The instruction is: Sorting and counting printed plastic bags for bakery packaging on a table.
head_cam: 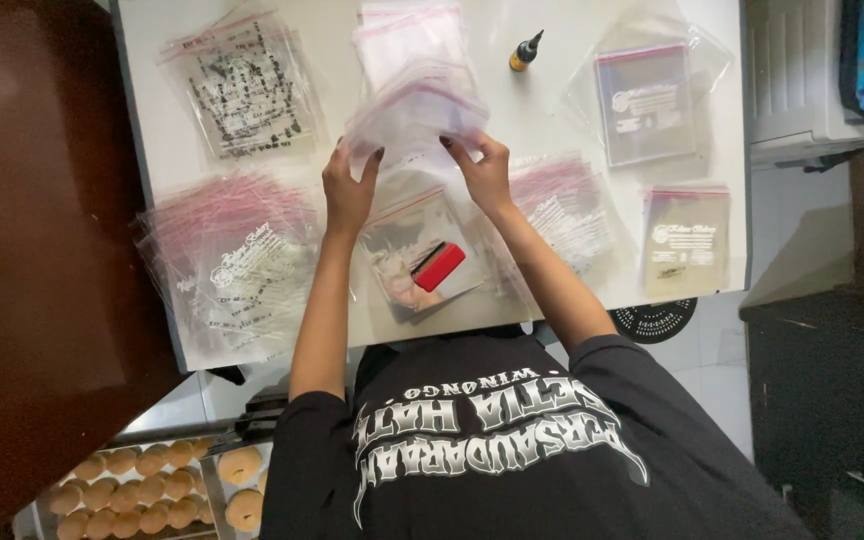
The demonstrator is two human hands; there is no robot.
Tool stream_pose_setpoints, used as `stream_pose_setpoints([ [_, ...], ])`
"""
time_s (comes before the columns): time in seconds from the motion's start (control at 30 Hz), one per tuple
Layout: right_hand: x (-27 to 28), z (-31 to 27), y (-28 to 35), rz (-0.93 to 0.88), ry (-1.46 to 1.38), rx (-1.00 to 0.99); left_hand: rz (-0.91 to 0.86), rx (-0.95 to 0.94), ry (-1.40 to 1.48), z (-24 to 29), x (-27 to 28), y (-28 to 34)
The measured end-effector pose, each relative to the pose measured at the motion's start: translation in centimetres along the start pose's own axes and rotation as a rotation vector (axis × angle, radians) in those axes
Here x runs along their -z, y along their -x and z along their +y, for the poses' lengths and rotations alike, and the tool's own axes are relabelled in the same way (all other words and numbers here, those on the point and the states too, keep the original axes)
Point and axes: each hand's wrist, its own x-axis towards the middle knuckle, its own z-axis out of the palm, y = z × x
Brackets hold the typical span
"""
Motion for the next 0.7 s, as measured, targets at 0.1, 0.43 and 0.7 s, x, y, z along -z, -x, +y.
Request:
stream_pose_setpoints([
  [0.1,0.0,0.9,0.7,0.020,0.004,0.009,-0.035,0.018,0.152,1.5,0.3,0.3],
  [0.43,0.7,2.7,0.5,-0.064,-0.187,0.042,-0.036,0.047,0.332,-0.9,0.4,1.0],
  [0.7,1.4,2.2,-0.9,-0.172,0.119,0.000,-0.016,0.110,0.439,-1.0,0.5,-0.1],
])
